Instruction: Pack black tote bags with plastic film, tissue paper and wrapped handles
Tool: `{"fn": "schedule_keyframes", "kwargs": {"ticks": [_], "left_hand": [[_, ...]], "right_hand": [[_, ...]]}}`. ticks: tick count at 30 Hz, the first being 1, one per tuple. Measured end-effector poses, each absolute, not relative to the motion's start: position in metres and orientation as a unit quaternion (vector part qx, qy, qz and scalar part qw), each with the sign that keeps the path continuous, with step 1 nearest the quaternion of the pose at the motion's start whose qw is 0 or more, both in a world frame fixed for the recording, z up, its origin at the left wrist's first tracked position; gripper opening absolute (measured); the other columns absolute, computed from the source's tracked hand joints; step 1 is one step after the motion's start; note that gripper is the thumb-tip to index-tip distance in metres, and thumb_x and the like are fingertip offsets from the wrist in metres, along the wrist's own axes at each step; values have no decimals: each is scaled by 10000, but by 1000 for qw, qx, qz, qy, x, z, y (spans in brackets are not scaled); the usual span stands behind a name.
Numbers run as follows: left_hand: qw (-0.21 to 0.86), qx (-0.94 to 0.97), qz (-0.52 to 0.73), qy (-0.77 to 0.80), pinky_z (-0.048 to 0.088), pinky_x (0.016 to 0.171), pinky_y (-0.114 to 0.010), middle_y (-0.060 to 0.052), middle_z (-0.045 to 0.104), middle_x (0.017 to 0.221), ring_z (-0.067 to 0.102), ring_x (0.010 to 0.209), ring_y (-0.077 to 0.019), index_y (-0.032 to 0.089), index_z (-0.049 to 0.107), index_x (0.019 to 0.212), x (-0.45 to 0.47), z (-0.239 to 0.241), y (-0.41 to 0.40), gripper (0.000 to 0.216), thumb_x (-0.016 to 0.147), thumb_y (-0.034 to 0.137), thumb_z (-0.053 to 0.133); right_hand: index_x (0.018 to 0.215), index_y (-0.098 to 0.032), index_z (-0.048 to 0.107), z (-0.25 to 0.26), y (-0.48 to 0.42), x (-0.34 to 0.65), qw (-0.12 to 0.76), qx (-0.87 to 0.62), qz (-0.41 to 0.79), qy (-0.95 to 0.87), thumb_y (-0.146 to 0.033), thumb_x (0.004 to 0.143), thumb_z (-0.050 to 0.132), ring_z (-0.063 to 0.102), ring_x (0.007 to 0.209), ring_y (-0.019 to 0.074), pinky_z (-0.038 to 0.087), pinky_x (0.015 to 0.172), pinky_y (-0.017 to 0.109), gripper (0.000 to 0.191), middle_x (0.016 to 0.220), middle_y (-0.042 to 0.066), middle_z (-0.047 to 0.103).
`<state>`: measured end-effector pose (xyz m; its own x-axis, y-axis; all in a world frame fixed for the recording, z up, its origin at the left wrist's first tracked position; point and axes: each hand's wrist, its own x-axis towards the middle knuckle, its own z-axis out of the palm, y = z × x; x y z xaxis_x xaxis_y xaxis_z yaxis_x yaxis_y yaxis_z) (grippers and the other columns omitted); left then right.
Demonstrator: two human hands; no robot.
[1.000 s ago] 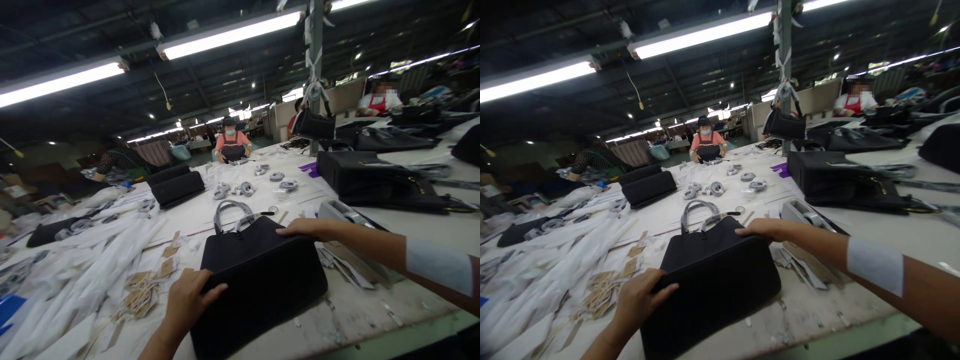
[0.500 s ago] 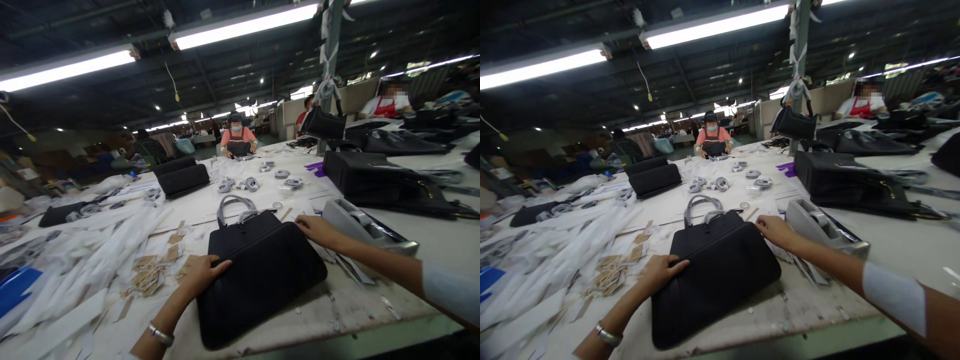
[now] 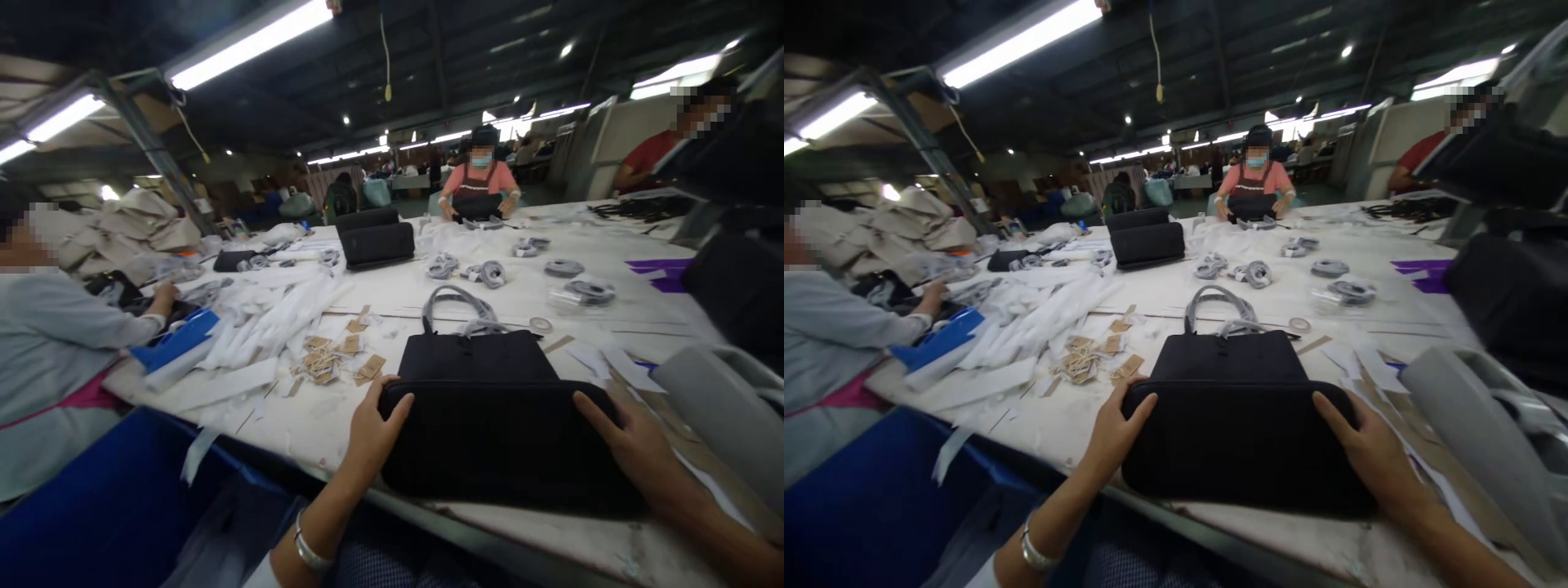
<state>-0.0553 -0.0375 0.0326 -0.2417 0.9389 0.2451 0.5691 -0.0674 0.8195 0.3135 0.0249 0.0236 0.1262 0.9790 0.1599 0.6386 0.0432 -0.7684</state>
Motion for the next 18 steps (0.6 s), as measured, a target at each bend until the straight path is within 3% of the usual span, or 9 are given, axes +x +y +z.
{"fn": "schedule_keyframes", "kwargs": {"ticks": [4, 7, 11, 14, 16, 18], "left_hand": [[187, 540, 437, 695, 465, 964, -387, -59, 656, 1240, 626, 1113, -261, 258, 533, 1285, -46, 21, -50, 458, 896, 494, 584], [199, 558, 402, 698, 468, 944, -372, -48, 706, 1127, 650, 1059, -256, 255, 620, 1163, -47, 21, -34, 331, 925, 472, 545], [196, 599, 330, 702, 476, 877, -348, -73, 732, 1020, 671, 988, -262, 223, 669, 1050, -52, 25, -7, 280, 925, 447, 557], [170, 625, 284, 707, 478, 829, -342, -105, 730, 994, 674, 974, -276, 201, 661, 1059, -53, 28, 1, 302, 936, 451, 546], [145, 639, 245, 714, 485, 791, -345, -110, 729, 956, 682, 934, -280, 200, 653, 1077, -54, 31, 0, 338, 953, 479, 507], [98, 650, 204, 725, 495, 765, -355, -110, 724, 944, 685, 891, -277, 202, 651, 1076, -54, 36, -2, 367, 964, 504, 473]], "right_hand": [[855, -324, 652, 23, 22, 313, 342, -674, 186, -628, -708, 795, 512, 684, 825, 384, 533, 750, 553, 413, 860, 88, 739], [890, -339, 624, 24, 22, 311, 320, -681, 145, -643, -705, 819, 477, 668, 828, 400, 522, 737, 574, 402, 869, 113, 716], [1170, -289, 601, 29, 19, 308, 304, -640, 84, -701, -621, 892, 417, 602, 1124, 413, 465, 967, 599, 471, 1176, 140, 670], [1290, -267, 594, 36, 11, 304, 314, -572, -21, -757, -520, 917, 444, 429, 1347, 408, 324, 1128, 595, 476, 1486, 104, 460], [1341, -310, 569, 37, 6, 298, 305, -517, -74, -796, -467, 924, 473, 326, 1425, 372, 265, 1175, 563, 455, 1574, 32, 341], [1409, -349, 499, 31, 4, 292, 254, -460, -80, -847, -450, 938, 476, 328, 1433, 329, 253, 1183, 554, 482, 1562, 1, 369]]}}
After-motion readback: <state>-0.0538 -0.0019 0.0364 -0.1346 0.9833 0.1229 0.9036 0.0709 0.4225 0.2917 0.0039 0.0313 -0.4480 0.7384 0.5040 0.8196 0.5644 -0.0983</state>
